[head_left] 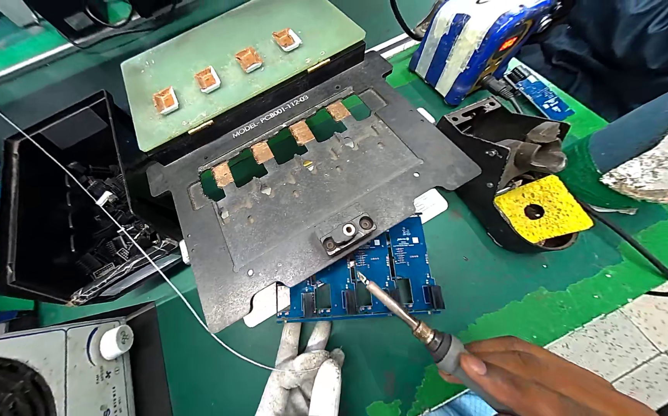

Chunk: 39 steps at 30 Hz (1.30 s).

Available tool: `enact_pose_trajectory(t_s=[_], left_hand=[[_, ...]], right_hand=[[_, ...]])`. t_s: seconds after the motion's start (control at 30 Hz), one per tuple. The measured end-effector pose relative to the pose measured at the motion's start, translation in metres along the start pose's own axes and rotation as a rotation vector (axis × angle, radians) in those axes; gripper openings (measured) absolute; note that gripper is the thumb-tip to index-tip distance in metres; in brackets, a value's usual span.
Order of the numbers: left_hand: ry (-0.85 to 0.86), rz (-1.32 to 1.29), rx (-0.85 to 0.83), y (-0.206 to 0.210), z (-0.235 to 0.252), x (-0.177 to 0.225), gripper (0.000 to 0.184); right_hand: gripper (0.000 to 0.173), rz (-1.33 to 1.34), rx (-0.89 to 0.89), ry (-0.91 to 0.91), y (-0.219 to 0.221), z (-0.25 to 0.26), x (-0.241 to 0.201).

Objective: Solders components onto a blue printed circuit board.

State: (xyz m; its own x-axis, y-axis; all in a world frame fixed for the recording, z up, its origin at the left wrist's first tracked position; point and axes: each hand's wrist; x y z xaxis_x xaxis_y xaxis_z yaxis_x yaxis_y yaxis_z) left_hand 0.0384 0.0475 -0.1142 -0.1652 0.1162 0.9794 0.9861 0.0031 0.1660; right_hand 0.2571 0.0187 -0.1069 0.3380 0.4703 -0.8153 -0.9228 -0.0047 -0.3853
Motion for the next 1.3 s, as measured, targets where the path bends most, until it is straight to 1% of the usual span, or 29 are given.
enact_pose_trajectory(t_s=[0.1, 0.13, 0.2, 0.3, 0.43, 0.53, 0.73, 0.83, 1.03, 1.23, 1.3], left_hand=[[-0.005, -0.01, 0.016, 0.011, 0.0, 0.0, 0.009], [-0.014, 0.005, 0.056, 0.017, 0.001, 0.001, 0.005], [-0.023, 0.047, 0.103, 0.024, 0.004, 0.001, 0.004], [-0.032, 0.07, 0.106, 0.027, 0.007, 0.002, 0.003], [-0.084, 0.017, 0.073, 0.028, 0.009, 0.006, 0.008], [-0.051, 0.032, 0.124, 0.036, 0.01, 0.003, 0.01], [-0.068, -0.011, 0.11, 0.038, 0.01, 0.003, 0.012], [-0.032, -0.017, 0.103, 0.038, 0.011, -0.001, 0.015], [-0.032, 0.008, 0.078, 0.036, 0.013, -0.006, 0.016], [-0.072, -0.019, 0.122, 0.041, 0.015, 0.0, 0.014], [-0.062, -0.039, 0.118, 0.043, 0.017, 0.0, 0.012]], right_hand=[[0.036, 0.002, 0.029, -0.002, 0.002, -0.004, -0.002], [0.037, 0.009, 0.035, 0.0, 0.002, -0.005, -0.003], [0.037, 0.023, 0.045, 0.017, 0.001, -0.007, -0.005], [0.036, 0.039, 0.073, 0.06, 0.0, -0.012, -0.008], [0.035, 0.074, 0.062, 0.091, -0.001, -0.021, -0.004], [0.035, 0.074, 0.052, 0.115, 0.0, -0.024, -0.001], [0.033, 0.072, 0.03, 0.159, -0.002, -0.022, 0.001], [0.032, 0.09, 0.026, 0.152, -0.002, -0.021, 0.002], [0.032, 0.084, 0.01, 0.16, -0.004, -0.018, 0.003], [0.031, 0.08, 0.008, 0.155, -0.004, -0.017, 0.004], [0.031, 0.082, 0.009, 0.154, -0.004, -0.017, 0.003]])
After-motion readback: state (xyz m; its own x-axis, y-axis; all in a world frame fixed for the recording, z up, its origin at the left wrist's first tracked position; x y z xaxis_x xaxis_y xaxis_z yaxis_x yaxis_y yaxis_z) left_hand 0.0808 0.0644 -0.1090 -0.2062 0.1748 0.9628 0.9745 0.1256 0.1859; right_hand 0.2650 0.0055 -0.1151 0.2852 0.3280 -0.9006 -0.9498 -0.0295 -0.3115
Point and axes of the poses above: each hand's wrist, its own z-axis towards the middle knuckle, its own y-axis out of the palm, x = y × z, and after that the axes turned 12 degrees about -x, right-handed
